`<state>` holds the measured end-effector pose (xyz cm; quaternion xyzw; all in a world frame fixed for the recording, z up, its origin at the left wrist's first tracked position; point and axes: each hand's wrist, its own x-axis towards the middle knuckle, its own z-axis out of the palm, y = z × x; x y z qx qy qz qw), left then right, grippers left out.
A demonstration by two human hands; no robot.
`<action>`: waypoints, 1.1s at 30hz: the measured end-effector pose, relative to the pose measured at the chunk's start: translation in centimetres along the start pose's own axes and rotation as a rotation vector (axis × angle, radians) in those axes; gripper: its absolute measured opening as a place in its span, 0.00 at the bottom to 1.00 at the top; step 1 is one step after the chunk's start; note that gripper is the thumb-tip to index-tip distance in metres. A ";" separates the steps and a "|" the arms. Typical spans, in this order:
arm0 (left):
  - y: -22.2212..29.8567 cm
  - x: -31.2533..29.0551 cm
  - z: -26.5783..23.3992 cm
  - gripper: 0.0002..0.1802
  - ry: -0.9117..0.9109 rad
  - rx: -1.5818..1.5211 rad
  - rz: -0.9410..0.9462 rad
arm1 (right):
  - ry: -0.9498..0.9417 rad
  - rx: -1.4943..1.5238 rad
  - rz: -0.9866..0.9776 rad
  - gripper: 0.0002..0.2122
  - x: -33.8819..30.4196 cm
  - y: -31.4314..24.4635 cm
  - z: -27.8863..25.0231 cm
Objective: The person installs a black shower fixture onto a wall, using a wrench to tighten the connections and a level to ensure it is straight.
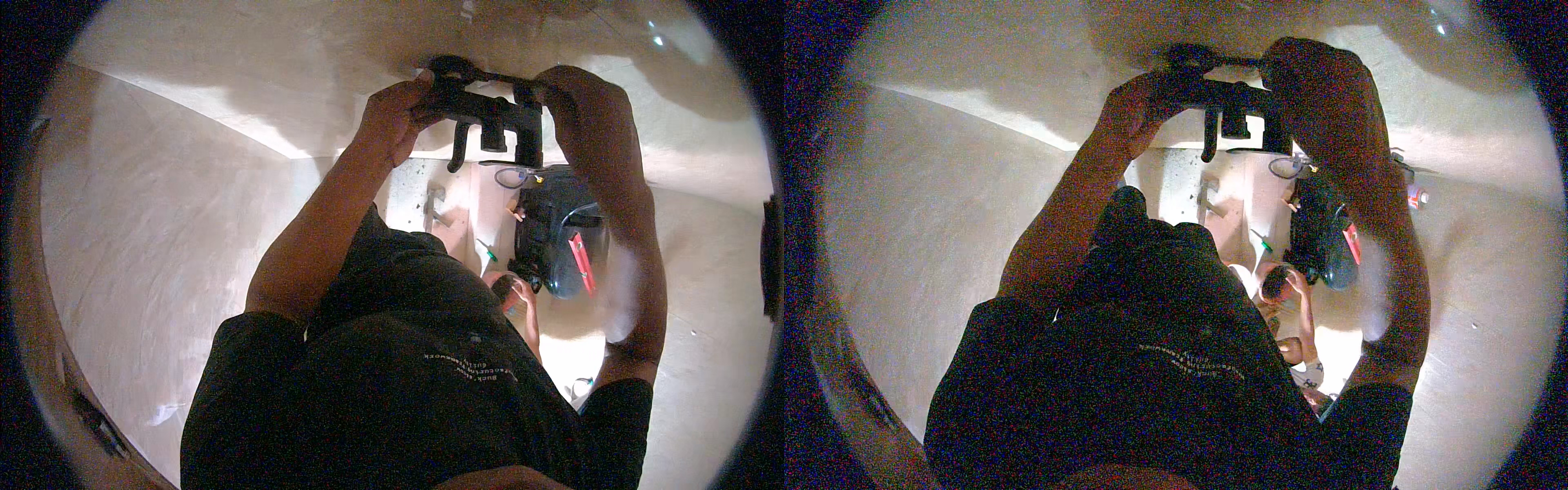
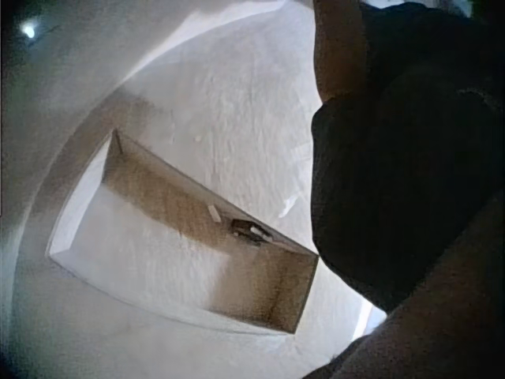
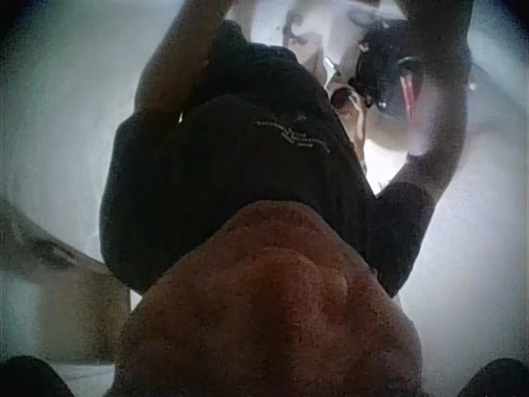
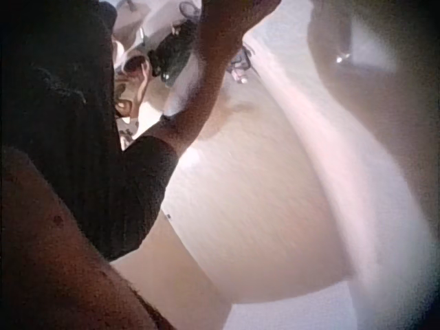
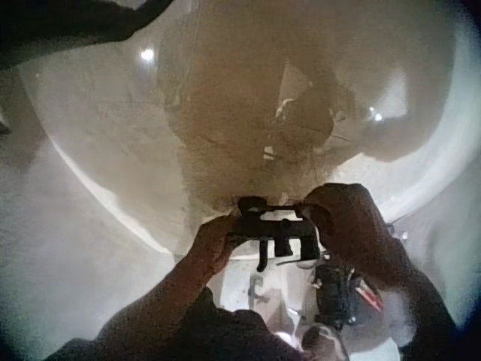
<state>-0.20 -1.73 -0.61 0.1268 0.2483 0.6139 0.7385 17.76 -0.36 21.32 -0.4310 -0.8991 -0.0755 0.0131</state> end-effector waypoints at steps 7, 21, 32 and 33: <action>-0.7 0.5 0.2 0.16 0.031 0.093 0.172 | -0.078 -0.102 -0.059 0.06 3.1 -0.1 0.0; -1.8 0.9 0.6 0.14 0.026 0.150 0.370 | -0.108 -0.151 -0.160 0.05 3.9 -1.7 -0.9; -0.6 0.4 2.0 0.13 0.188 0.411 0.466 | -0.106 -0.270 -0.193 0.08 2.0 -0.4 1.5; -0.6 0.5 1.7 0.13 0.190 0.411 0.468 | -0.092 -0.274 -0.222 0.08 2.3 -0.1 1.6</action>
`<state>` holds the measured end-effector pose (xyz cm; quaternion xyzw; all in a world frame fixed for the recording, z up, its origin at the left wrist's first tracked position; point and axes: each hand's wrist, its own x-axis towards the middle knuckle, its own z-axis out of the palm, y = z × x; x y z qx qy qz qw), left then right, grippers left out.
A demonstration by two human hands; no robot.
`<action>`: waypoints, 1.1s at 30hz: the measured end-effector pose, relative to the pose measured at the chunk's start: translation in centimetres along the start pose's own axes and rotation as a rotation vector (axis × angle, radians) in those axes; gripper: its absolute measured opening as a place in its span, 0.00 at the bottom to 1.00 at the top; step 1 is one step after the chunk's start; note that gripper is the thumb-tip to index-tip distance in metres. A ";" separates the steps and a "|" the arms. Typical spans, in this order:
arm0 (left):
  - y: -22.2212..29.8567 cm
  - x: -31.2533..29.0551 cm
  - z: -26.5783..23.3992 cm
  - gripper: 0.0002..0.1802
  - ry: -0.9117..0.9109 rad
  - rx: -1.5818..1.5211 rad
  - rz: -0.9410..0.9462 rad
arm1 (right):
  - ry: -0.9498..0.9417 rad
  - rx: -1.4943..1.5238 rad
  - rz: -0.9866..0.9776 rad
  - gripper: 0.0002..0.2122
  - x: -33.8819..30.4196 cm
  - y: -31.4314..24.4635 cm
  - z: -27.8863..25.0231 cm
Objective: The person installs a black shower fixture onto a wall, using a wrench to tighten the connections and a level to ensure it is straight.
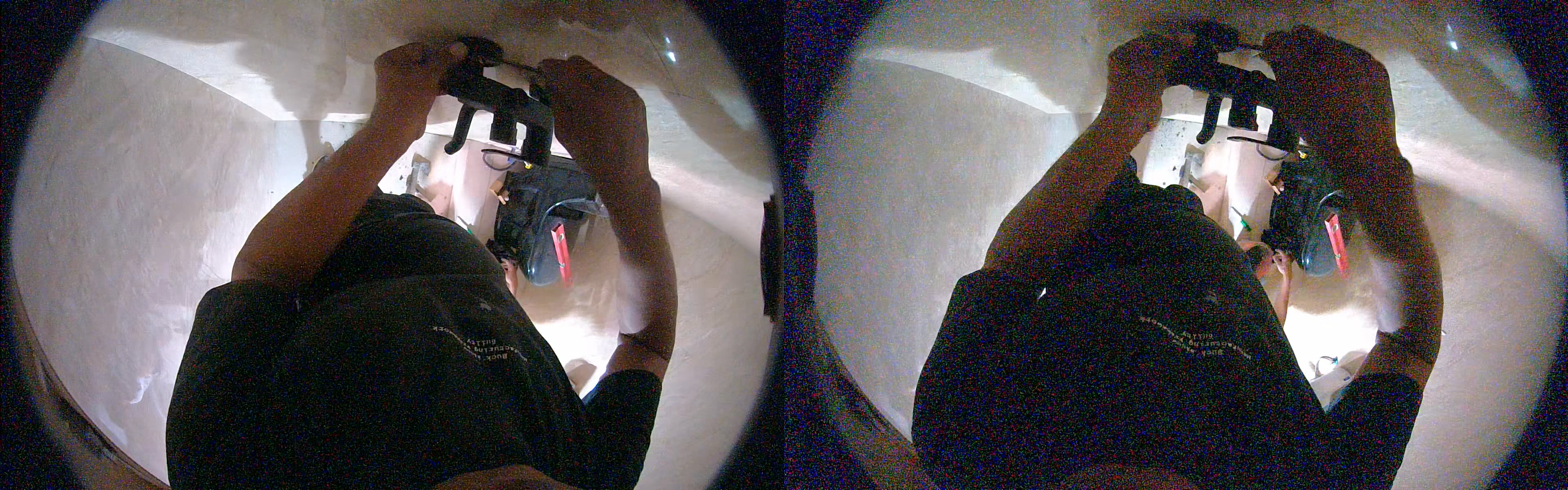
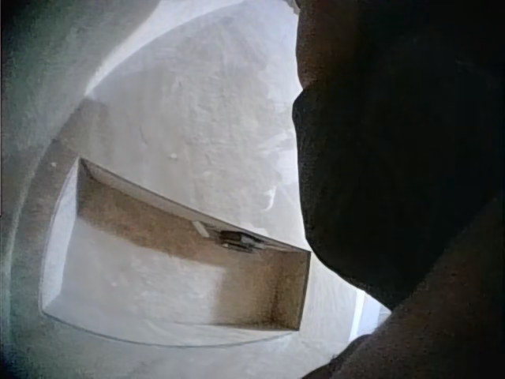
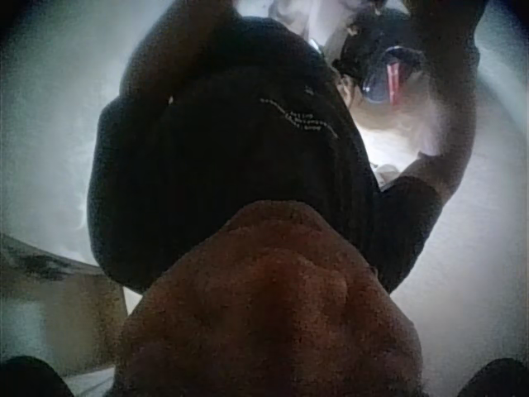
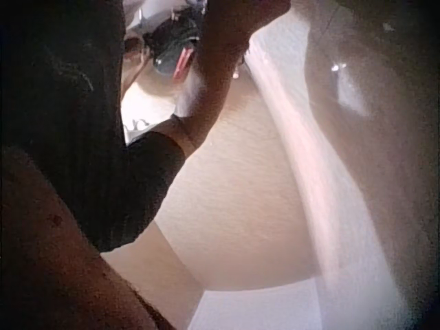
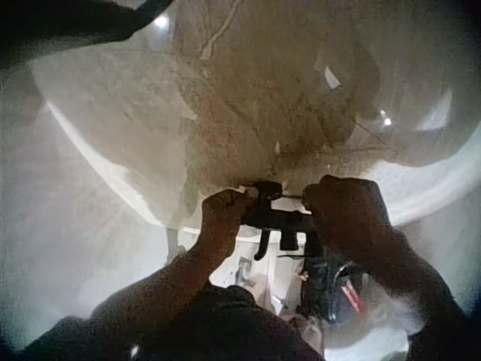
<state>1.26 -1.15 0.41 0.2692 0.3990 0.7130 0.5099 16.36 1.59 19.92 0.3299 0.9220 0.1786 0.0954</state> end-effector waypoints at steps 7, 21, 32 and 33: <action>-0.3 0.3 -1.8 0.10 -0.090 0.792 0.444 | -0.190 -0.067 -0.143 0.13 4.5 -3.0 -6.7; -0.7 -0.9 0.8 0.11 0.018 -0.227 -0.051 | 0.007 -0.168 -0.205 0.08 2.0 3.1 -0.3; -0.3 0.3 -0.5 0.15 -0.026 0.452 0.355 | -0.057 0.056 0.006 0.10 0.8 2.8 0.7; -0.2 0.2 -0.5 0.15 -0.030 0.454 0.351 | 0.016 0.017 -0.077 0.09 1.5 2.5 0.1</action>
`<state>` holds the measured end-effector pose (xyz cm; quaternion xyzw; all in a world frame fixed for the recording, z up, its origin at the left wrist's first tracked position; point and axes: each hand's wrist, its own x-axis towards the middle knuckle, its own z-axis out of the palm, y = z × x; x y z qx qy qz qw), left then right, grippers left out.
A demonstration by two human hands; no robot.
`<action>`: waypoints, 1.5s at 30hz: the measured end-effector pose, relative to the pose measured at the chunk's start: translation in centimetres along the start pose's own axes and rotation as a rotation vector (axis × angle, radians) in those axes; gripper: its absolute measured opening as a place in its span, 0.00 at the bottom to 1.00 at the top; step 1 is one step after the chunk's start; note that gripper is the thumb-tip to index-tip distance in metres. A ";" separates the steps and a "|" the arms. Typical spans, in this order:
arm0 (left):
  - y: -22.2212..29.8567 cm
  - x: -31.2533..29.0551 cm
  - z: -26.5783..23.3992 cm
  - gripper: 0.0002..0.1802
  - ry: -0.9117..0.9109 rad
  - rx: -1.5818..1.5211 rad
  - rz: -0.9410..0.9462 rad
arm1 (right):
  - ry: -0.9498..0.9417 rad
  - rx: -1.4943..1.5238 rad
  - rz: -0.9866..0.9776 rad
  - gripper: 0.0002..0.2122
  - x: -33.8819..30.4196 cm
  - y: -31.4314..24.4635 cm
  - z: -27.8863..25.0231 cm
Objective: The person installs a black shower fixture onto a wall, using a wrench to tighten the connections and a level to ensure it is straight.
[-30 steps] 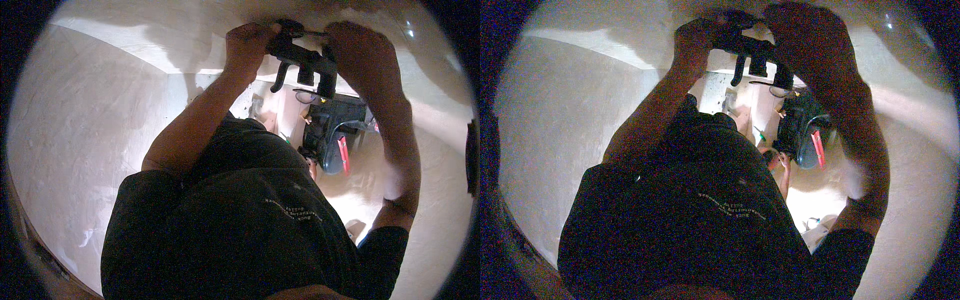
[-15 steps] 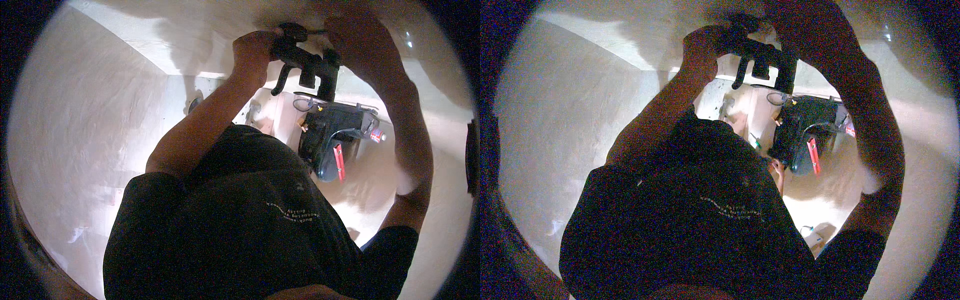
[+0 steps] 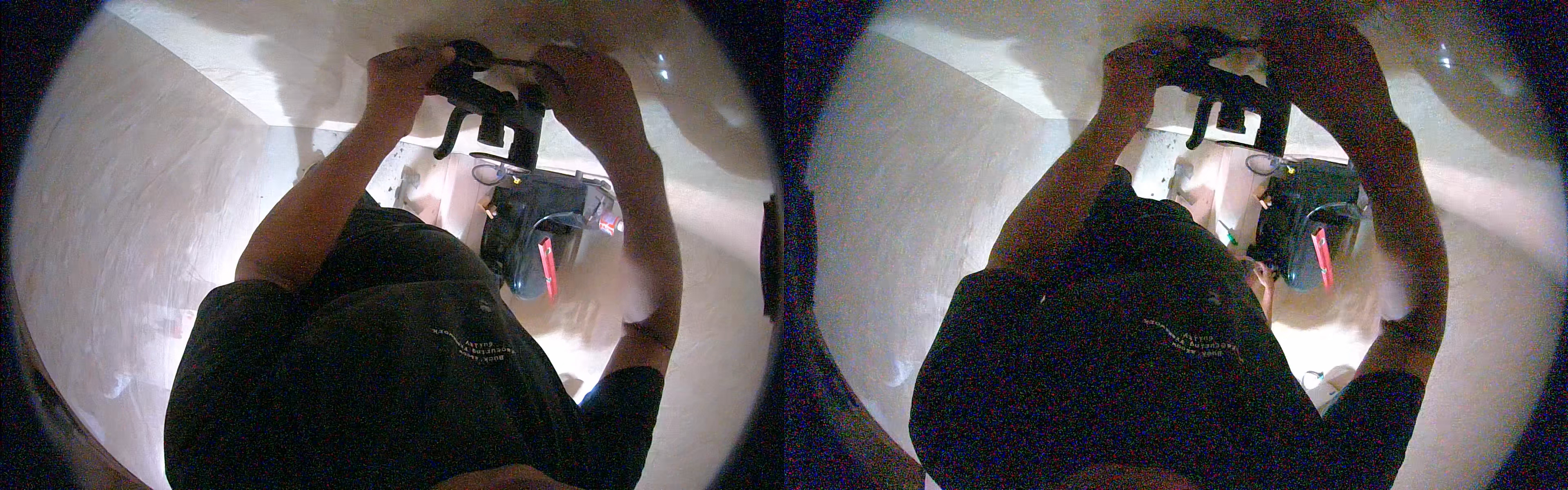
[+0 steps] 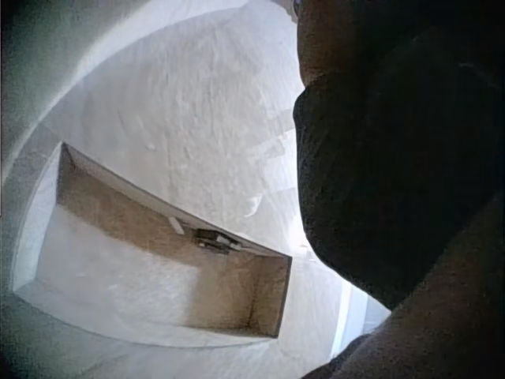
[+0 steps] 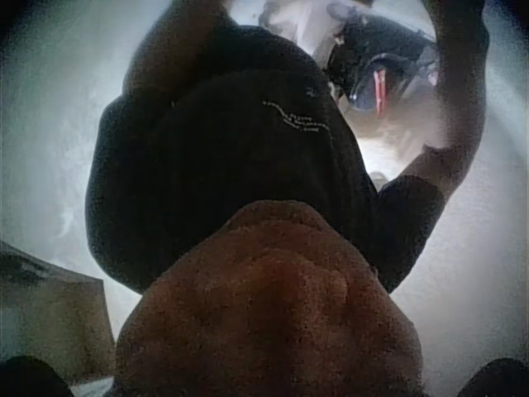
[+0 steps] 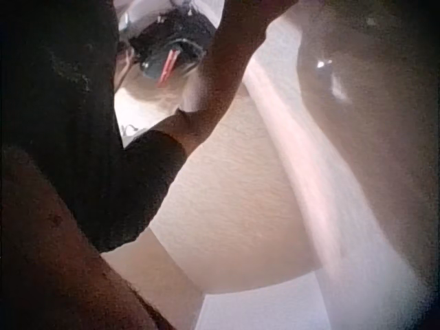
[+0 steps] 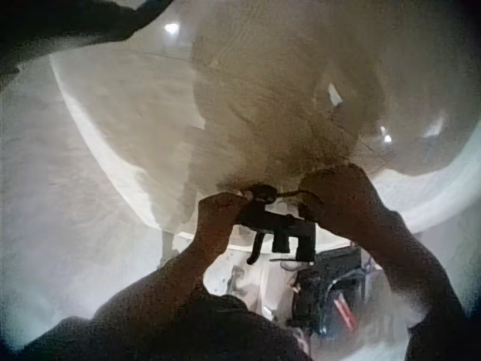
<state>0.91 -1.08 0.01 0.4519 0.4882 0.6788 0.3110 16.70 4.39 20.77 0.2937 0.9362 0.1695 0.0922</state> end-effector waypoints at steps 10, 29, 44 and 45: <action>-0.6 0.0 0.7 0.15 0.038 -0.385 -0.184 | -0.065 -0.186 -0.141 0.05 1.3 -1.2 -0.4; 1.5 0.4 -0.3 0.12 -0.066 -0.520 -0.472 | 0.142 -0.173 -0.077 0.08 -0.6 -1.6 -3.1; 0.7 0.4 -0.7 0.13 -0.167 -0.380 -0.441 | 0.335 0.375 0.304 0.08 -5.8 -2.9 1.5; 0.5 0.5 -0.7 0.14 -0.173 -0.386 -0.426 | 0.332 0.375 0.314 0.08 -5.7 -2.8 1.8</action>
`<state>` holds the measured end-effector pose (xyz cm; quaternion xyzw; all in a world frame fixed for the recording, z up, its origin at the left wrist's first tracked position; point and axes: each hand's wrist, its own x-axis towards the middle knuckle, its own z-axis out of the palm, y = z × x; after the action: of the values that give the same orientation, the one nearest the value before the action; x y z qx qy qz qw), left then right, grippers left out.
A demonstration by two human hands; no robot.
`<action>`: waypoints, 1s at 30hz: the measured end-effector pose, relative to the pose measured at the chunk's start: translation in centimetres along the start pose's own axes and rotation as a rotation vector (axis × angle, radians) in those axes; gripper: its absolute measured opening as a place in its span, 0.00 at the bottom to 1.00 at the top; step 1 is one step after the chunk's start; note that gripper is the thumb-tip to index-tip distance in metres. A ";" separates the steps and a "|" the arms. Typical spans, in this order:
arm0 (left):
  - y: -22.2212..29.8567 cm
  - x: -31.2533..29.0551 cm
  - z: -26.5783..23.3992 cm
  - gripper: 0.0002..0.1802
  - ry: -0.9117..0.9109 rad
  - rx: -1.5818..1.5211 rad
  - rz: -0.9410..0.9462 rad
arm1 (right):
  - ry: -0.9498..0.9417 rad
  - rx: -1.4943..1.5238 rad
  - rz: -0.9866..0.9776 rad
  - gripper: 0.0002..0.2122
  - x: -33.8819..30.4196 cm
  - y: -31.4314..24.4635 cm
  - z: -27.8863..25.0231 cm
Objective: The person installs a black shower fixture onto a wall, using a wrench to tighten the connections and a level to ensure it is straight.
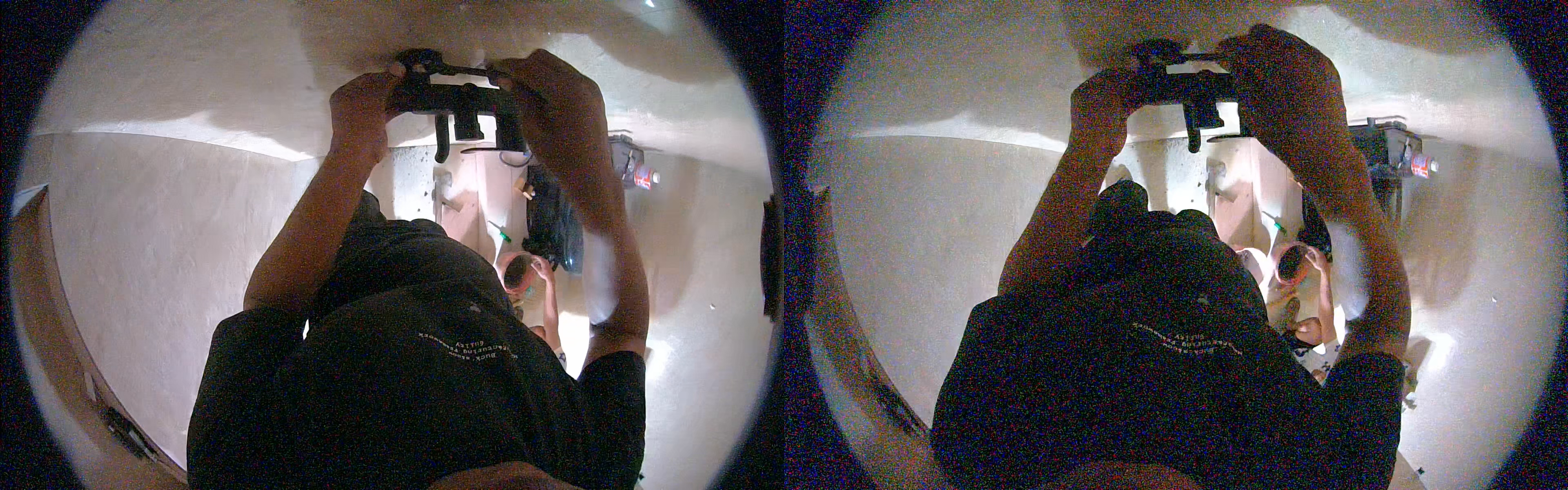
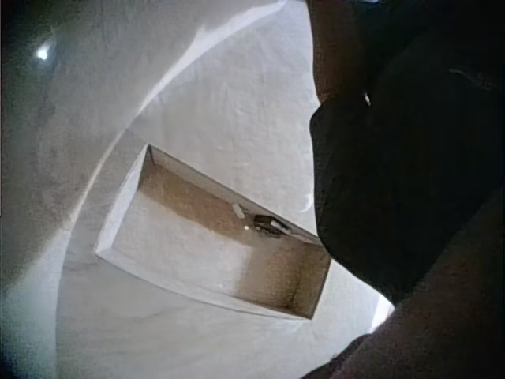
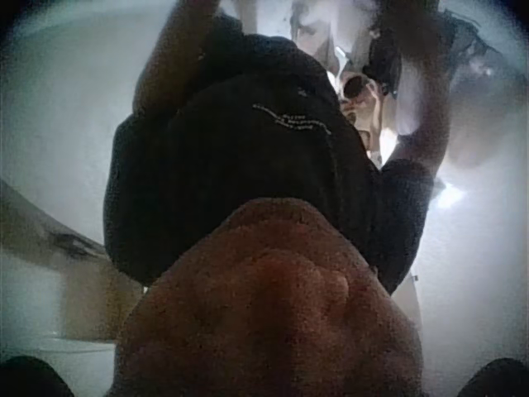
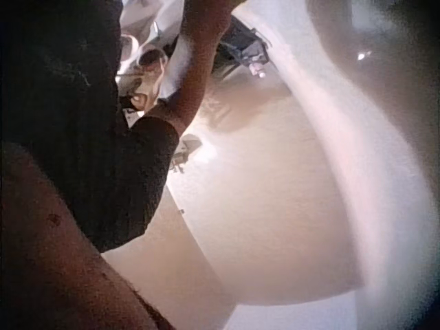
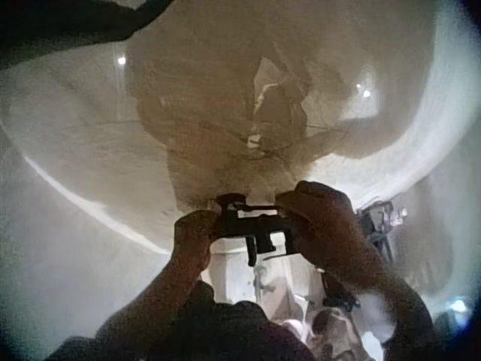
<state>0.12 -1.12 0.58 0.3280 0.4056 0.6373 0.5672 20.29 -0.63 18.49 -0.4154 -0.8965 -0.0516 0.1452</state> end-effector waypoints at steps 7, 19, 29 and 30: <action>0.9 -0.4 1.3 0.18 0.038 -0.309 -0.245 | -0.017 -0.040 -0.021 0.07 0.7 0.0 0.8; -0.3 0.8 1.4 0.22 -0.137 -0.589 -0.345 | 0.022 -0.001 0.077 0.05 0.6 -0.6 -0.4; 1.0 -0.3 3.3 0.19 0.096 -0.608 -0.296 | 0.062 0.025 0.080 0.04 2.7 -1.8 -1.6; 1.0 -0.3 3.3 0.19 0.098 -0.608 -0.298 | 0.060 0.026 0.081 0.04 3.0 -2.1 -1.7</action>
<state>2.63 -0.97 3.00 0.0501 0.2675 0.6540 0.7058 17.26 -0.14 21.06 -0.4476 -0.8749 -0.0463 0.1793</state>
